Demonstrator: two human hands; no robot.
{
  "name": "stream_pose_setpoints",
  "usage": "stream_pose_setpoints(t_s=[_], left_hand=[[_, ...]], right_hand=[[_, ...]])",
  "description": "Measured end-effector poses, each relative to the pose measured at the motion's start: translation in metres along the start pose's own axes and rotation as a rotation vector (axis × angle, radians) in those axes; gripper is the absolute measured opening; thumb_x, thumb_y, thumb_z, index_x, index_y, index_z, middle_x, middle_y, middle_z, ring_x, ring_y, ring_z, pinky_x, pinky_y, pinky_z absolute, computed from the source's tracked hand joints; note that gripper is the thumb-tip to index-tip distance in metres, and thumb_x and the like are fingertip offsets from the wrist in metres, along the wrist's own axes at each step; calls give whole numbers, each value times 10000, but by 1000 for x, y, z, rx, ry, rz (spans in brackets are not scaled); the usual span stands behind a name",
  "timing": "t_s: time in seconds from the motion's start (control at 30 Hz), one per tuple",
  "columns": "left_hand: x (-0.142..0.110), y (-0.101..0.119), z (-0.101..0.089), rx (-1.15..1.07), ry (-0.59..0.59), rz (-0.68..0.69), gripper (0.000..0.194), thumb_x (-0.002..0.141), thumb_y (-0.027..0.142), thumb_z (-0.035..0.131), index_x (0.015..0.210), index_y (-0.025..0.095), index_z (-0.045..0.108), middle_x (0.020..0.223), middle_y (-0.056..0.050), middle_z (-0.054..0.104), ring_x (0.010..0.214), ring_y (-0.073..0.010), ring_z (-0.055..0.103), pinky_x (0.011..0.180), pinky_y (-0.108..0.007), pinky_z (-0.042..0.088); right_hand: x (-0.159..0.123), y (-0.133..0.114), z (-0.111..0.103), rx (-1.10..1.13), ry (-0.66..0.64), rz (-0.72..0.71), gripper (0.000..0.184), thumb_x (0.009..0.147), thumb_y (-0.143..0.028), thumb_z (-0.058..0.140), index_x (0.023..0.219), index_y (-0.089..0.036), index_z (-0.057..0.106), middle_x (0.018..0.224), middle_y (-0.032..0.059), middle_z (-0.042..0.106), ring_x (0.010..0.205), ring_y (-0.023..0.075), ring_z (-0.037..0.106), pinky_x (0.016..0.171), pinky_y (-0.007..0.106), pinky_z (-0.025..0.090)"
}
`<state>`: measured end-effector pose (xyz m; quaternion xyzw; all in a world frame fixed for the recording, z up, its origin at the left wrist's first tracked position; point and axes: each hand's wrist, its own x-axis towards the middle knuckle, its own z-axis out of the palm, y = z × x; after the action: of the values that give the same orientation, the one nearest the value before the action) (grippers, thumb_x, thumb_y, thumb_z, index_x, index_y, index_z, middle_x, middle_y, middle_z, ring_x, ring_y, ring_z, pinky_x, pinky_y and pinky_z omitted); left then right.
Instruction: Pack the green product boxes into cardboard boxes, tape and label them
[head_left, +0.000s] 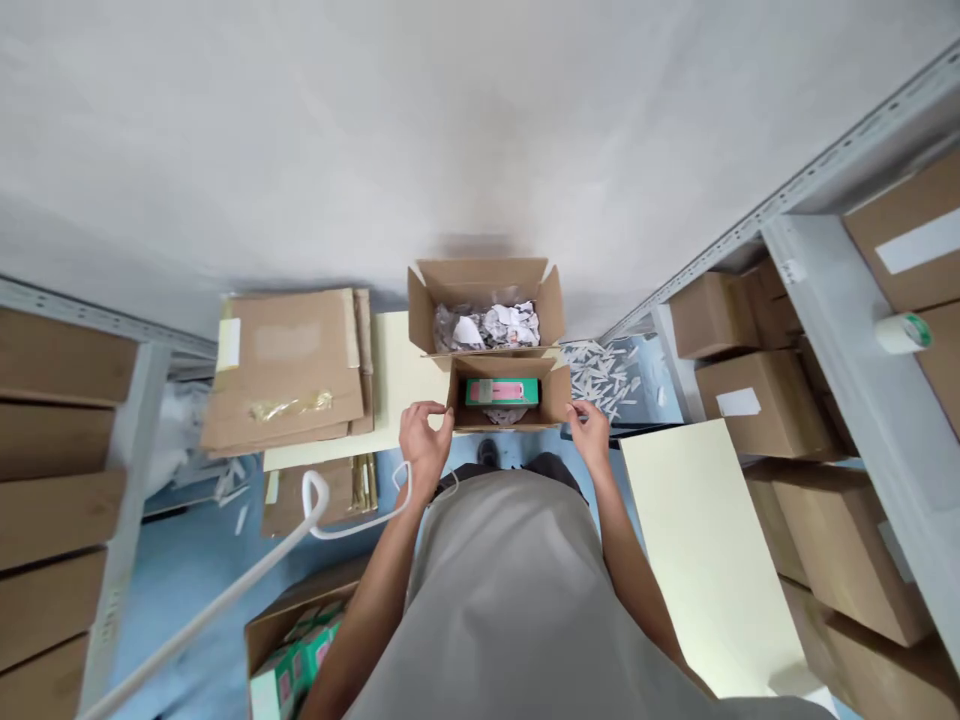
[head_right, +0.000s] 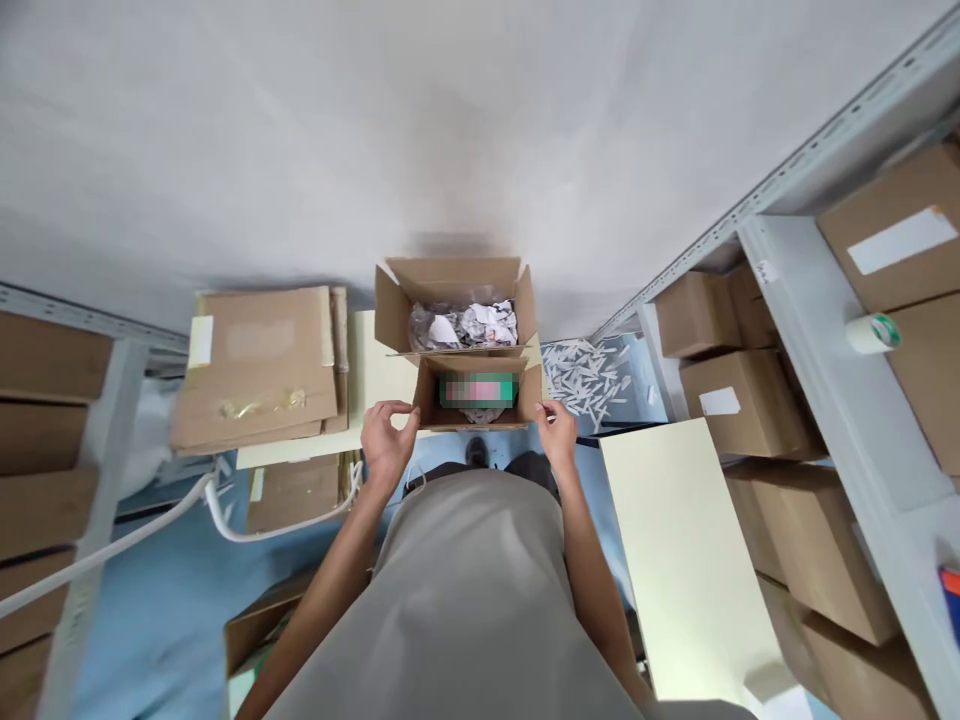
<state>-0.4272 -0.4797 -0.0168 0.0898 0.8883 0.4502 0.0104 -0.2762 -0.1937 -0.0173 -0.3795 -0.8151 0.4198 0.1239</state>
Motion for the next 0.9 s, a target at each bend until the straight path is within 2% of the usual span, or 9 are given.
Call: stream_pose_setpoints(t_s=[0.17, 0.27, 0.37, 0.5, 0.6, 0.67, 0.77, 0.83, 0.9], left_hand=[[-8, -13, -6, 51, 31, -22, 78, 959, 294, 684, 935, 256, 620, 1021, -96, 718, 1076, -322, 677, 1061, -500, 523], [2, 7, -7, 58, 99, 22, 194, 966, 318, 707, 1124, 231, 635, 1167, -115, 705, 1165, -308, 672, 1024, -470, 569], [36, 40, -8, 42, 103, 139, 367, 1001, 343, 709, 1331, 216, 610, 1315, -144, 666, 1236, -294, 665, 1009, -441, 601], [114, 77, 7, 174, -129, 255, 520, 1028, 210, 624, 1542, 200, 549, 1547, -185, 566, 1452, -319, 586, 1207, -453, 523], [172, 86, 39, 456, -406, 177, 719, 945, 112, 676, 1641, 199, 516, 1699, -236, 447, 1514, -410, 529, 1204, -528, 510], [201, 86, 63, 611, -553, 120, 751, 940, 103, 684, 1662, 232, 528, 1771, -255, 364, 1544, -463, 492, 1191, -582, 498], [227, 83, 88, 704, -706, 10, 563, 972, 120, 658, 1532, 177, 676, 1629, -297, 553, 1459, -454, 585, 1115, -545, 534], [235, 82, 95, 705, -728, -24, 405, 979, 152, 678, 1368, 84, 766, 1406, -324, 705, 1316, -426, 687, 1051, -505, 553], [241, 83, 96, 668, -704, 15, 327, 962, 178, 721, 1233, 15, 802, 1222, -335, 767, 1176, -412, 745, 999, -497, 563]], right_hand=[[14, -12, 22, 4, -38, -14, 484, 876, -657, 582, 928, -202, 739, 978, 171, 841, 896, 311, 790, 868, 443, 626], [22, -14, 25, 23, -55, 8, 478, 849, -662, 640, 951, -208, 748, 988, 160, 844, 905, 309, 793, 868, 444, 634], [31, -18, 27, 52, -68, 19, 441, 841, -615, 670, 990, -208, 752, 1017, 156, 846, 911, 306, 797, 875, 448, 641], [40, -29, 30, 61, -102, 7, 360, 854, -514, 678, 1025, -207, 756, 1024, 143, 845, 903, 293, 799, 872, 438, 646], [42, -34, 28, 50, -118, 2, 318, 880, -472, 686, 1050, -213, 764, 1053, 133, 846, 924, 281, 800, 858, 415, 652], [40, -34, 25, 39, -117, 1, 315, 900, -463, 683, 1072, -214, 769, 1075, 133, 845, 936, 275, 800, 848, 402, 654], [35, -31, 18, 34, -104, -13, 316, 926, -454, 668, 1100, -210, 767, 1095, 138, 840, 949, 272, 801, 847, 400, 655], [31, -28, 13, 38, -92, -16, 317, 941, -453, 659, 1111, -208, 765, 1104, 142, 837, 952, 273, 801, 850, 405, 658], [29, -25, 10, 42, -85, -14, 320, 946, -456, 655, 1115, -207, 765, 1090, 142, 836, 951, 277, 800, 848, 412, 660]])
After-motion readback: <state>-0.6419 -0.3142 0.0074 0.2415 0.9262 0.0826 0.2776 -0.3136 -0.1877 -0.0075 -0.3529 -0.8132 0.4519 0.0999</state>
